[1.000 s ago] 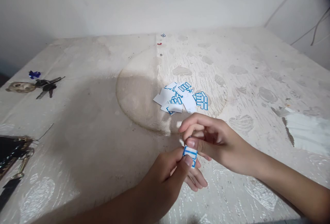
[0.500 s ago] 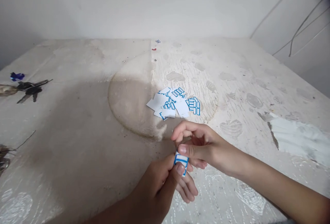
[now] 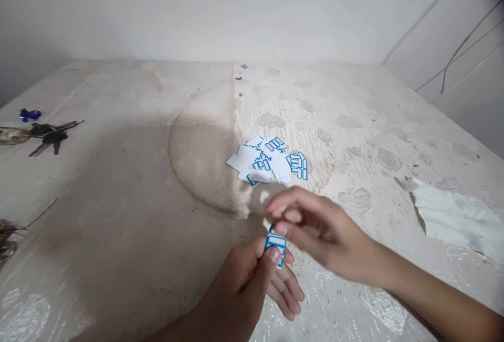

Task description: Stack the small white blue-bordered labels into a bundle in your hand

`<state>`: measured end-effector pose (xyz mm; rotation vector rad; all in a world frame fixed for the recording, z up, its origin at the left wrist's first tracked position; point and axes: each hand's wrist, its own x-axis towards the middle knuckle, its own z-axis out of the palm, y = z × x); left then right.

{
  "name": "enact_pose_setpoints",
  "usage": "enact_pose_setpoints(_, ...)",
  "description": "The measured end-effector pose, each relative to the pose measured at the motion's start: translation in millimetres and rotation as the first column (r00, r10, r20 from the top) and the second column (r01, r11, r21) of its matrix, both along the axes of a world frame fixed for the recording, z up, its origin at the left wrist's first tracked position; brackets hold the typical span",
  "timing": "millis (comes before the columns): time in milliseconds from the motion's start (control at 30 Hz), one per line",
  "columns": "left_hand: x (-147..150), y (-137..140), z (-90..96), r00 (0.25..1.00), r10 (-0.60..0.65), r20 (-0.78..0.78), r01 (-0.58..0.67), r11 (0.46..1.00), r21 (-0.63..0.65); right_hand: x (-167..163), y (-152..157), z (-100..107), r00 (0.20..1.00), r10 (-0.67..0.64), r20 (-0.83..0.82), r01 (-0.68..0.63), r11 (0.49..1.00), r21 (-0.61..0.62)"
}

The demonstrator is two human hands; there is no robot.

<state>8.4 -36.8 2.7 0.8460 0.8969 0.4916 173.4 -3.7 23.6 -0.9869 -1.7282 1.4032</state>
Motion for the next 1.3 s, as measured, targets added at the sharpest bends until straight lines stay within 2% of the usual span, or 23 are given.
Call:
enact_pose_setpoints(67,0.6,0.3,0.1,0.998,0.052,0.028,-0.052,0.999,0.0,10.9,13.7,-0.8,0.971,-0.201,0.128,0.182,0.973,0.145)
enact_pose_setpoints(100,0.8,0.4,0.3,0.997,0.071,0.04,-0.071,0.997,-0.004,17.7,21.7,-2.3,0.897,-0.37,0.24,0.305,0.913,0.27)
enact_pose_setpoints(133,1.0,0.5,0.6,0.996,0.078,0.046,-0.078,0.997,-0.009,24.7,29.5,-4.5,0.791,-0.498,0.354,0.35,0.845,0.405)
enact_pose_setpoints(167,1.1,0.4,0.9,0.996,0.076,0.048,-0.075,0.997,-0.014,31.4,36.4,-7.1,0.713,-0.529,0.46,0.307,0.826,0.473)
enact_pose_setpoints(200,1.2,0.2,1.1,0.996,0.07,0.047,-0.069,0.997,-0.023,37.3,42.2,-9.9,0.662,-0.521,0.539,0.258,0.833,0.489)
enact_pose_setpoints(300,1.1,-1.3,0.8,0.998,0.053,0.043,-0.052,0.998,-0.036,47.7,51.4,-17.2,0.6,-0.46,0.654,0.174,0.874,0.454)
enact_pose_setpoints(533,0.8,-1.9,-4.6,0.996,0.062,0.062,-0.06,0.998,-0.033,49.4,54.6,-20.4,0.716,-0.42,0.558,0.272,0.903,0.331)
enact_pose_setpoints(667,0.4,3.2,-5.2,0.996,0.078,0.034,-0.078,0.997,-0.012,50.7,57.4,-26.2,0.82,-0.403,0.407,0.346,0.915,0.21)
enact_pose_setpoints(800,0.9,7.6,-0.8,0.995,0.093,0.03,-0.093,0.996,-0.013,50.2,60.3,-29.0,0.83,-0.434,0.35,0.406,0.901,0.154)
enact_pose_setpoints(933,1.2,9.6,0.2,0.994,0.105,0.014,-0.104,0.994,-0.037,53.5,58.2,-8.0,0.812,-0.484,0.325,0.47,0.874,0.128)
enact_pose_setpoints(1000,0.6,10.7,-2.1,0.994,0.103,0.04,-0.1,0.993,-0.059,54.9,53.2,8.6,0.837,-0.487,0.249,0.489,0.87,0.058)
enact_pose_setpoints(1100,-0.8,13.1,-5.5,0.993,0.089,0.071,-0.082,0.992,-0.101,49.9,41.6,26.6,0.921,-0.39,-0.006,0.384,0.91,-0.154)
enact_pose_setpoints(1200,-2.1,15.4,-6.3,0.994,0.072,0.085,-0.06,0.989,-0.135,35.2,29.5,27.3,0.944,-0.229,-0.237,0.137,0.927,-0.348)
enact_pose_setpoints(1233,-2.4,15.8,-6.2,0.994,0.064,0.088,-0.052,0.989,-0.14,29.5,26.2,24.3,0.946,-0.181,-0.269,0.066,0.921,-0.385)
enact_pose_setpoints(1300,-2.9,15.6,-5.9,0.994,0.049,0.094,-0.035,0.989,-0.14,19.6,21.4,16.6,0.958,-0.124,-0.258,0.007,0.911,-0.412)
